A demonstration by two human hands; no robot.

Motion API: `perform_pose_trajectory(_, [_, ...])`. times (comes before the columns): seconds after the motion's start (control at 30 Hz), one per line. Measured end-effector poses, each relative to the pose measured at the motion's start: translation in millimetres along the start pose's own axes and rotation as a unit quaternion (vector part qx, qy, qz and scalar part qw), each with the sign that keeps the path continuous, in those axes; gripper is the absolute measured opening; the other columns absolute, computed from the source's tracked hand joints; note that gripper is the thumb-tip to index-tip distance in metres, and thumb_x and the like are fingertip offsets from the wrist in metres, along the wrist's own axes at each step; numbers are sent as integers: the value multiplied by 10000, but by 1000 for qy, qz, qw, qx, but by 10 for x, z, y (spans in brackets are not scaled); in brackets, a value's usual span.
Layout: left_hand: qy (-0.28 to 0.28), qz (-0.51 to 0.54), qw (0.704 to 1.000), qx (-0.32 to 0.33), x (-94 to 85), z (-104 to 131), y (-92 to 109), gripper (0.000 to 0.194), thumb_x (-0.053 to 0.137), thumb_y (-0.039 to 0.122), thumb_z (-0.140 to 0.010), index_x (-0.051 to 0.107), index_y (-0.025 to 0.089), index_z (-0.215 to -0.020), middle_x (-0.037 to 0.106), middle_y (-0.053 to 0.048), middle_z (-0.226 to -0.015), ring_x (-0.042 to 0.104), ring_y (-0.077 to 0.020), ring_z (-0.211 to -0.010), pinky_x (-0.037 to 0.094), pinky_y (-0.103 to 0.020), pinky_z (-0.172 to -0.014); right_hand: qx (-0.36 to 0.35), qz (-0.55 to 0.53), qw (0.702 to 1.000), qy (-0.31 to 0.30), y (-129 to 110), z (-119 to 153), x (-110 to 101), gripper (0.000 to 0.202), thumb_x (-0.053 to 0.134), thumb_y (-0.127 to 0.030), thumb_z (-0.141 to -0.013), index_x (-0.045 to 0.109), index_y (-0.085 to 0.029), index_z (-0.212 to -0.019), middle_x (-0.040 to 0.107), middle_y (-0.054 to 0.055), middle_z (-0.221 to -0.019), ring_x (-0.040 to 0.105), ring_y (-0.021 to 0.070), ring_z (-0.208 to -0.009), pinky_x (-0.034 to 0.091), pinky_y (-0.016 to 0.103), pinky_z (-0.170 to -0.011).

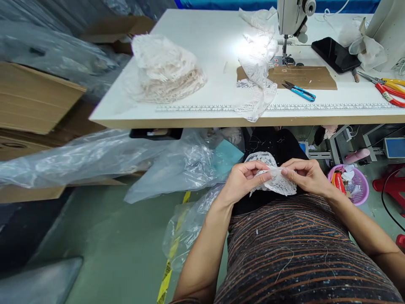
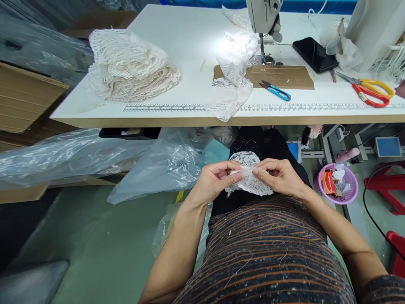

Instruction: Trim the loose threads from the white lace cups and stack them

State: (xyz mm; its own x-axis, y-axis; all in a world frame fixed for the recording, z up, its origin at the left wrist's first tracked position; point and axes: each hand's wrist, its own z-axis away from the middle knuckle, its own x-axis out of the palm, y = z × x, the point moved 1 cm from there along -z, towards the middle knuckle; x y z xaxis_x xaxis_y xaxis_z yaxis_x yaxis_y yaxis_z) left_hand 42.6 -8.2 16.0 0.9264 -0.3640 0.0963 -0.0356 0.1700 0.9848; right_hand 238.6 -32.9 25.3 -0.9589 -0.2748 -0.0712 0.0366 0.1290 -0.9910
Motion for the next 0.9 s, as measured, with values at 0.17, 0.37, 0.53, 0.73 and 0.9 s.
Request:
perform_pose_trajectory(0.17, [5,8,1000,0,-33,12,-10,382,894,448,-596,776,148,-800,706,-58,-726,631,-129,-620,533,-226,-562,41,-41,998,-1,3,-2,-4,344,715,-506,-808,773,-176,-729,727,68,-819,586,118,-655,461,243,-560])
perform_pose_trajectory(0.37, [15,24,1000,-9,-52,30,-21,391,890,480,-588,773,141,-741,742,-88,-774,660,-148,-628,555,-247,-579,80,-75,994,-6,15,0,-24,337,741,-506,-781,780,-179,-714,725,61,-824,579,114,-659,471,250,-580])
perform_pose_trajectory(0.53, [51,24,998,-27,-63,33,-44,453,899,527,-533,750,133,-697,726,-72,-679,644,-144,-568,533,-240,-525,70,-84,994,-15,33,-2,-25,314,745,-490,-784,785,-188,-705,727,58,-820,579,111,-664,470,250,-580])
perform_pose_trajectory(0.73, [46,6,998,-33,-57,30,-48,454,917,506,-493,725,133,-666,733,-59,-676,641,-135,-557,529,-231,-528,51,-52,997,-11,77,5,-20,317,729,-504,-800,805,-198,-770,740,76,-909,616,123,-708,490,245,-586])
perform_pose_trajectory(0.9, [42,-5,999,-21,-55,47,-32,384,908,450,-546,733,141,-690,726,-42,-660,634,-122,-546,528,-227,-533,43,-43,998,-10,105,19,-14,333,715,-517,-811,810,-198,-791,737,82,-923,617,124,-701,475,233,-559])
